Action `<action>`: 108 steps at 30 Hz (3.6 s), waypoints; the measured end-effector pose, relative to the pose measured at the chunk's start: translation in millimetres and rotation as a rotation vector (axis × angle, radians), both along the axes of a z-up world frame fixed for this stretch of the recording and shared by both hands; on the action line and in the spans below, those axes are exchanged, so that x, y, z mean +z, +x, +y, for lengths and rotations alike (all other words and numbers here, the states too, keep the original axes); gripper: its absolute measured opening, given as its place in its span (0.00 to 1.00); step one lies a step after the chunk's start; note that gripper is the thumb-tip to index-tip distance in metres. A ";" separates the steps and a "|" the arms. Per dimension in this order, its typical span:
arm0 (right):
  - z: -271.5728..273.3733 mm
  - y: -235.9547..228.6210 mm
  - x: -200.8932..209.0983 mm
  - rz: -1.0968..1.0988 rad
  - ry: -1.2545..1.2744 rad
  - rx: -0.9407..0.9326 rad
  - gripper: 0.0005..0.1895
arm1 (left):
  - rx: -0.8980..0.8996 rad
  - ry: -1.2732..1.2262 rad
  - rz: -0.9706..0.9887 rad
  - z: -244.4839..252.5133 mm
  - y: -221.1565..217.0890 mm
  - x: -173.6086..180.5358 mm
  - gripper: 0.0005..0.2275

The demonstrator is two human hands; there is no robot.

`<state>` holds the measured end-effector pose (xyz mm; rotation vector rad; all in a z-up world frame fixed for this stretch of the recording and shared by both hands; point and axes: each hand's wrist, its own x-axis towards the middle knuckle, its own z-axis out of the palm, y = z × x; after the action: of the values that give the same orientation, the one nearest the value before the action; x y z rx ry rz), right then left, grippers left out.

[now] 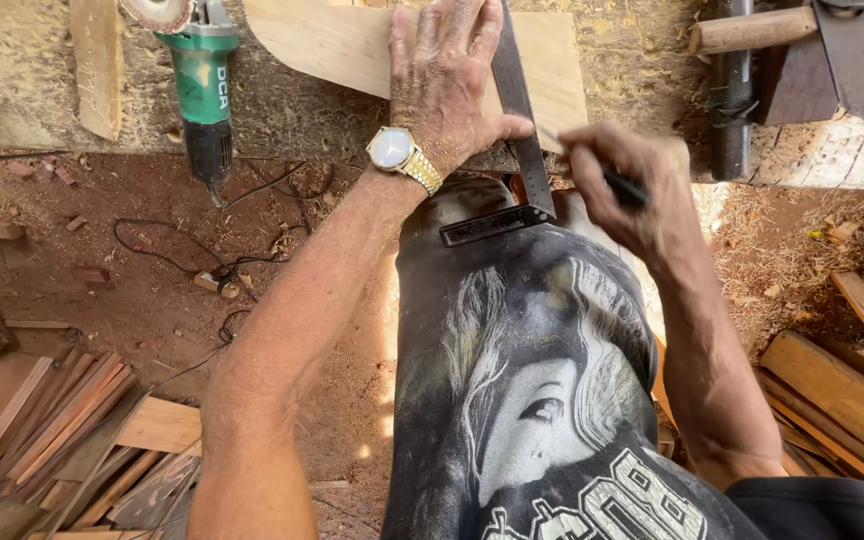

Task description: Measuring, marking, and shaping a wooden furniture component using a square, marker, and angle grinder.

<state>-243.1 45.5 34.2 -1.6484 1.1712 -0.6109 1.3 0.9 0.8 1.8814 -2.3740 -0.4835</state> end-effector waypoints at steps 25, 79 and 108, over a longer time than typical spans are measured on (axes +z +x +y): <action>125.6 -116.4 29.4 -0.147 0.218 -0.982 0.07 | -0.301 -0.305 -0.051 12.5 97.2 -100.0 0.35; 10.5 -46.1 -138.5 0.656 -0.407 -0.710 0.20 | -0.435 -0.248 0.062 -24.6 98.1 -14.9 0.56; 5.6 167.9 78.6 0.385 -0.849 -0.313 0.27 | 0.260 0.811 1.462 -37.9 109.7 56.6 0.15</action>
<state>-75.2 51.1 112.9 -2.3852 1.5905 -1.1316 111.1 -36.9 57.4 1.0678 -0.9498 -2.0313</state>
